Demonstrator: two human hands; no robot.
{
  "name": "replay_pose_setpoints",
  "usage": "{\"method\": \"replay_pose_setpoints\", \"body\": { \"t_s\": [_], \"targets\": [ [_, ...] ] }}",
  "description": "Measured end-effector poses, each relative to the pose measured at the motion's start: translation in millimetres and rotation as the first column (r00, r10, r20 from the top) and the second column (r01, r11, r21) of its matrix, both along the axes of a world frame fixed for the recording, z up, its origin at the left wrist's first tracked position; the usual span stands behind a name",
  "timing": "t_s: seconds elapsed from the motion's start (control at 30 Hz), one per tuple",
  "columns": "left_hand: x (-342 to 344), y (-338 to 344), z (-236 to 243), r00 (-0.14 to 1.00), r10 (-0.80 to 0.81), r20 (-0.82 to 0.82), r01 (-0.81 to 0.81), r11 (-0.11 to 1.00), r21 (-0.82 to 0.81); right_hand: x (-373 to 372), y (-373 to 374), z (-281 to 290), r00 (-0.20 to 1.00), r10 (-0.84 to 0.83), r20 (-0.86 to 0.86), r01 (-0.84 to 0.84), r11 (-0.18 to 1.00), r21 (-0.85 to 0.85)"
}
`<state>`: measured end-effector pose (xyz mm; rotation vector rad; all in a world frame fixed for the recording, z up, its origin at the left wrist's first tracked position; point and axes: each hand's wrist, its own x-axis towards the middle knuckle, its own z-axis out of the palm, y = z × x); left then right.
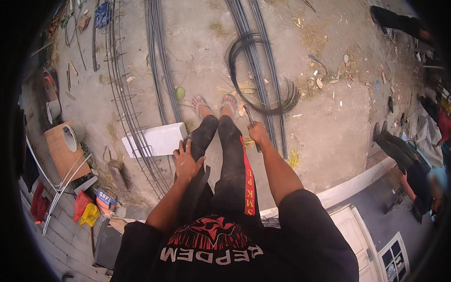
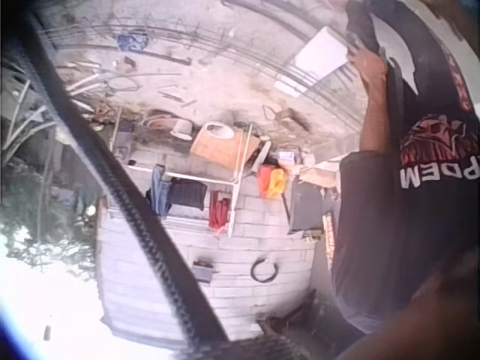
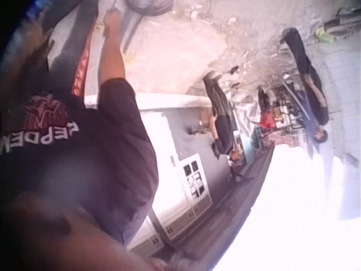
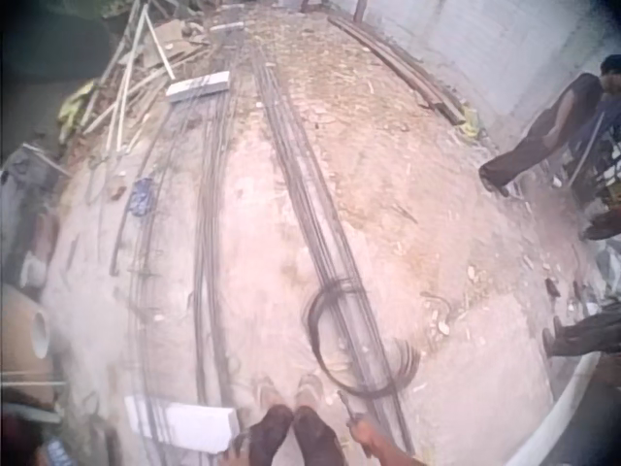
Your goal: The person secures metal rebar together using thin wire and a metal twisting tool, working on a construction site.
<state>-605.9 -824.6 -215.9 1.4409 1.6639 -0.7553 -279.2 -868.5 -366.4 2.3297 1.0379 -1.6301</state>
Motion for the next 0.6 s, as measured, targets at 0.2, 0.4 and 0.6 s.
{"method": "replay_pose_setpoints", "body": {
  "t_s": [0.2, 0.4, 0.6],
  "targets": [
    [-0.4, 12.9, -30.6, 0.999, -0.046, 0.016, 0.041, 0.972, 0.233, 0.1, 38.9, -233.0, 0.991, 0.046, 0.129, -0.064, 0.988, 0.14],
    [-7.8, 32.4, -43.3, 0.999, -0.052, 0.006, 0.049, 0.97, 0.24, -4.4, 52.8, -375.1, 0.981, 0.155, 0.117, -0.162, 0.985, 0.057],
    [3.2, 30.5, -50.5, 0.993, -0.086, 0.076, 0.07, 0.978, 0.199, 45.6, 24.3, -384.5, 0.999, -0.046, -0.026, 0.046, 0.999, 0.006]
  ]
}}
